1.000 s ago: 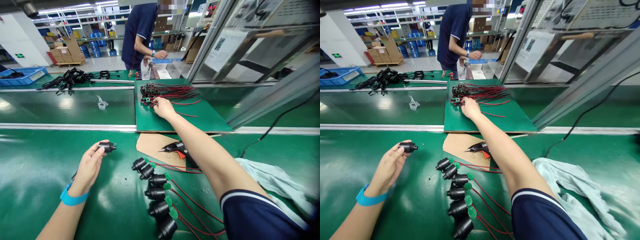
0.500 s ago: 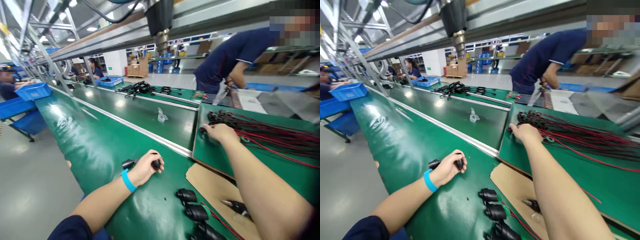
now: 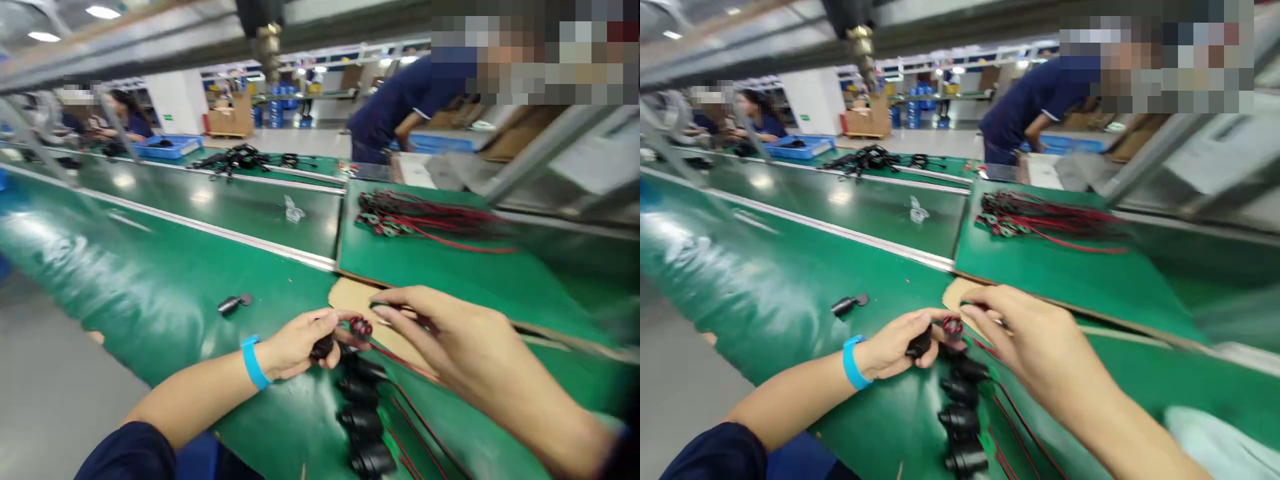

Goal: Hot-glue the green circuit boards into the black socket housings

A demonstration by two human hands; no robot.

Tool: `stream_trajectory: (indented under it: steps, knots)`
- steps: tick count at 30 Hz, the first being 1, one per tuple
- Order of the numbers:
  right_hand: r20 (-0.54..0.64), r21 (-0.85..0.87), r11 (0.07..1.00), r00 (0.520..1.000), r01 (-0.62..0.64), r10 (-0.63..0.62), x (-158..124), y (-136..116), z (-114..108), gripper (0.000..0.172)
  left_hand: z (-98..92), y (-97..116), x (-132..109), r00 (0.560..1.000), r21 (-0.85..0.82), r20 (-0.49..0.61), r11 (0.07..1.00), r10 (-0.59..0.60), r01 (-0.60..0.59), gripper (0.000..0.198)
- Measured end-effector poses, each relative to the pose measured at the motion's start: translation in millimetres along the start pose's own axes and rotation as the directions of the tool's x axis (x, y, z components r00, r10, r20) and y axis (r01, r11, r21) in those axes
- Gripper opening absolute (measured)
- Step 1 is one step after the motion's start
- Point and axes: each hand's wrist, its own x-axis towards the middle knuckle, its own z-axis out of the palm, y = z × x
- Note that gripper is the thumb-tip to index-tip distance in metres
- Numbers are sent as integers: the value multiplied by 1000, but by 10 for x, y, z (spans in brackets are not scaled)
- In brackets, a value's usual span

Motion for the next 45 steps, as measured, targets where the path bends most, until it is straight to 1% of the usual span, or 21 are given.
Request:
stream_trajectory:
  steps: [2,3,5,8,10,11,13,15,17,20,22,24,27,29,33,35,36,39,40,41,45]
  knots:
    - [-12,69,997,999,42,-41,-291,-213,-41,16,143,-62,-85,994,-13,88,998,-60,61,65]
    - [-20,89,995,999,39,-37,-407,-288,-52,12,199,-79,-125,991,-10,108,997,-76,77,56]
    - [-40,114,993,999,-6,10,-590,-382,-64,10,280,-99,-189,992,6,108,998,-69,69,41]
    - [-74,174,980,991,-101,115,-754,-421,-67,11,355,-115,-247,998,32,54,999,26,-28,32]
    - [-70,252,953,979,-169,192,-794,-402,-42,11,388,-122,-267,996,33,-10,996,84,-84,30]
    - [-55,307,930,972,-201,228,-797,-384,-18,14,401,-125,-273,996,23,-41,996,84,-83,29]
    - [19,445,856,959,-262,283,-783,-342,52,18,416,-132,-280,997,-33,-77,999,30,-32,31]
    - [102,572,758,944,-313,314,-761,-301,140,16,413,-148,-280,996,-108,-76,993,-52,44,34]
    - [144,636,683,924,-361,354,-748,-267,230,13,387,-177,-273,994,-157,-63,985,-87,76,36]
    - [145,620,656,884,-431,444,-749,-233,341,20,314,-237,-257,999,-116,-30,993,-15,11,43]
    - [109,589,676,872,-443,477,-753,-230,391,23,264,-276,-249,998,-23,-26,998,55,-56,46]
    - [46,560,719,882,-412,469,-755,-244,423,22,225,-313,-247,992,64,-50,991,117,-114,41]
    - [-61,509,801,915,-314,398,-761,-288,451,17,191,-365,-257,979,127,-77,976,188,-177,33]
    - [-138,458,855,931,-243,338,-775,-315,469,12,179,-397,-271,974,160,-67,966,216,-203,31]
    - [-257,356,927,940,-123,223,-802,-327,527,5,182,-411,-301,969,240,-30,943,247,-233,21]
    - [-272,335,936,941,-105,203,-800,-314,544,3,195,-381,-308,962,320,-24,914,272,-251,18]
    - [-268,330,937,941,-111,206,-796,-306,542,3,200,-358,-310,960,360,-13,897,281,-258,20]
    - [-259,306,944,942,-128,211,-790,-287,480,3,196,-283,-311,956,434,55,855,288,-283,40]
    - [-265,290,948,941,-128,208,-796,-286,446,2,186,-261,-314,950,455,76,837,303,-303,43]
    - [-280,271,955,939,-123,200,-806,-287,409,2,172,-243,-317,939,479,94,812,330,-333,42]
    - [-321,160,982,936,-99,146,-871,-330,288,7,98,-210,-340,887,551,182,703,425,-450,22]
